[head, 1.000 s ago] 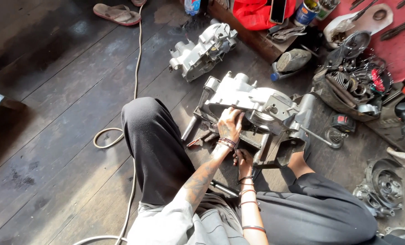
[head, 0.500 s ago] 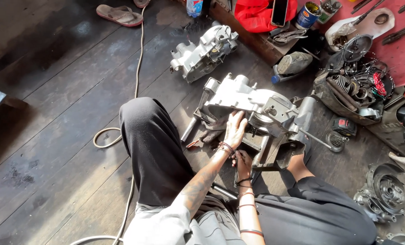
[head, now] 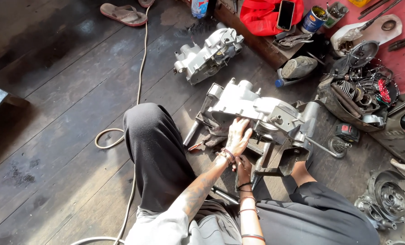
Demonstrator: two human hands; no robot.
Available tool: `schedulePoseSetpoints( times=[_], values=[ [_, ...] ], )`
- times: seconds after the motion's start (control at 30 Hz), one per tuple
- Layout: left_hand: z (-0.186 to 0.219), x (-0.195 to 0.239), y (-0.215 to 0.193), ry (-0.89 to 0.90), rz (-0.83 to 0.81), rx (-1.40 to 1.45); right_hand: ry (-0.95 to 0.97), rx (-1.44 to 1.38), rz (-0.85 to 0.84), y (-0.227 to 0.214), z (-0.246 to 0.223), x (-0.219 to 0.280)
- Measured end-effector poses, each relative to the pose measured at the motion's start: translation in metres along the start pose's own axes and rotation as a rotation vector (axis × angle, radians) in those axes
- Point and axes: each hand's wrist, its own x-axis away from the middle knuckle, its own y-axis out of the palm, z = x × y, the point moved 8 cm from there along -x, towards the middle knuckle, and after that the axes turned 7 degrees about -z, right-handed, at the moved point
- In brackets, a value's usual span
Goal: Cleaning and inspecting the interior of a motorcycle engine casing using a cloth to remove oil and debris.
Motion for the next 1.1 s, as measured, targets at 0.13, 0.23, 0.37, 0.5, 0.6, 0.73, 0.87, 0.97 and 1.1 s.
schedulePoseSetpoints(
  times=[0.13, 0.23, 0.37, 0.5, 0.6, 0.73, 0.87, 0.97, 1.1],
  values=[
    [-0.08, -0.019, 0.056, -0.13, -0.126, 0.039, -0.004, 0.028, -0.008, 0.001, -0.014, 0.009],
    [-0.067, -0.032, 0.041, -0.204, -0.196, 0.234, 0.009, 0.014, 0.017, -0.002, -0.013, 0.01],
    [-0.033, -0.042, 0.016, -0.294, -0.065, 0.484, 0.037, -0.051, 0.075, -0.01, -0.001, 0.011],
    [-0.05, -0.035, 0.024, -0.45, 0.074, 0.646, 0.037, -0.097, 0.102, -0.017, 0.012, 0.004],
    [-0.046, -0.033, 0.023, -0.479, 0.147, 0.836, 0.056, -0.122, 0.099, -0.016, 0.013, 0.005],
    [-0.013, -0.039, 0.005, -0.481, 0.168, 0.93, 0.076, -0.118, 0.108, -0.013, 0.003, 0.015],
    [-0.037, -0.037, 0.01, -0.463, 0.159, 0.9, 0.051, -0.116, 0.084, -0.008, 0.004, 0.011],
    [-0.059, -0.037, 0.012, -0.427, 0.104, 0.717, 0.048, -0.105, 0.061, -0.007, 0.011, 0.004],
    [-0.073, -0.035, 0.003, -0.364, 0.041, 0.431, 0.067, -0.049, 0.037, 0.0, 0.003, 0.008]
  ],
)
